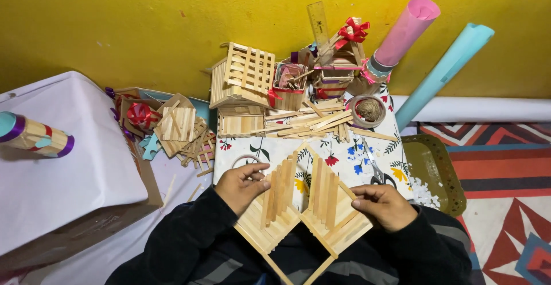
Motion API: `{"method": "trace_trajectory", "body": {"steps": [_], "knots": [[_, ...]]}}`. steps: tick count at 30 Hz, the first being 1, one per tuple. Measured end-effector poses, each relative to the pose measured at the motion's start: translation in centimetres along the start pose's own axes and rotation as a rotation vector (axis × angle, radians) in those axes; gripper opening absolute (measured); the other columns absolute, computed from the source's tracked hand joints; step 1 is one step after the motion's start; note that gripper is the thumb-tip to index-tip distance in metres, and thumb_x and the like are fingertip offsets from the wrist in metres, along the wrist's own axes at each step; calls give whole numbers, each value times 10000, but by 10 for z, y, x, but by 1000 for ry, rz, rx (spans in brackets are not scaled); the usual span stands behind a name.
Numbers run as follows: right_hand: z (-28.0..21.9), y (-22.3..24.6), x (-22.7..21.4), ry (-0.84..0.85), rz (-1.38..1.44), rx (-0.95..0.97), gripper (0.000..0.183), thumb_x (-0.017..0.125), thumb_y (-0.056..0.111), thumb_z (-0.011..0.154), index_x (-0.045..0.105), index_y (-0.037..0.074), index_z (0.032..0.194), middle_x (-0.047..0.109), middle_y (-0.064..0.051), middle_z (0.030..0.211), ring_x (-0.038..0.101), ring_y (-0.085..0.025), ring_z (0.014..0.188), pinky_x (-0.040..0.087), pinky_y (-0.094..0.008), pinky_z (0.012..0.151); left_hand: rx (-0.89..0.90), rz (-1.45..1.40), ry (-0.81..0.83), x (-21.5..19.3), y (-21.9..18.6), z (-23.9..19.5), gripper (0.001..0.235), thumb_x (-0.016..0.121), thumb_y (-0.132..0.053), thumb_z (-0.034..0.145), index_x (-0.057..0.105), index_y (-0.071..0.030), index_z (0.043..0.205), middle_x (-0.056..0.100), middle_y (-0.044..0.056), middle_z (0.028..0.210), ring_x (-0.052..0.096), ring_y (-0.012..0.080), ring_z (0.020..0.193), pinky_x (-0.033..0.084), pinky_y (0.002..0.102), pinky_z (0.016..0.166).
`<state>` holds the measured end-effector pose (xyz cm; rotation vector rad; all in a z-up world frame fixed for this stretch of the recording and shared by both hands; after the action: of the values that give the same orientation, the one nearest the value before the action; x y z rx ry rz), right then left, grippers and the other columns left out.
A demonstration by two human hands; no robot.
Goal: Assembling and reinforcing a structure made of popsicle sticks by gluing and cutting them to size.
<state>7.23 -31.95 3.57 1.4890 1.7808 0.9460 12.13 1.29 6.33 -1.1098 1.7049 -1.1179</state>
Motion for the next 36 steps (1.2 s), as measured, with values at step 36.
{"method": "trace_trajectory", "body": {"steps": [36], "knots": [[4, -164, 42, -264, 347, 128, 398, 653, -47, 911, 693, -144, 1295, 800, -313, 912, 580, -225, 545, 464, -277, 475, -574, -260, -318, -16, 183, -105, 167, 767, 56, 872, 725, 116, 1022, 745, 217, 826, 747, 268, 727, 600, 340, 542]]}}
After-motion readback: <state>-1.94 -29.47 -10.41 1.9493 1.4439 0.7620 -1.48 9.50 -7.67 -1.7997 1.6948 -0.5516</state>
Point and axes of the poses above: each hand's wrist, its own z-axis towards the middle knuckle, its own x-axis out of the palm, y = z × x, the point moved 8 cm from there along z, towards the middle knuckle
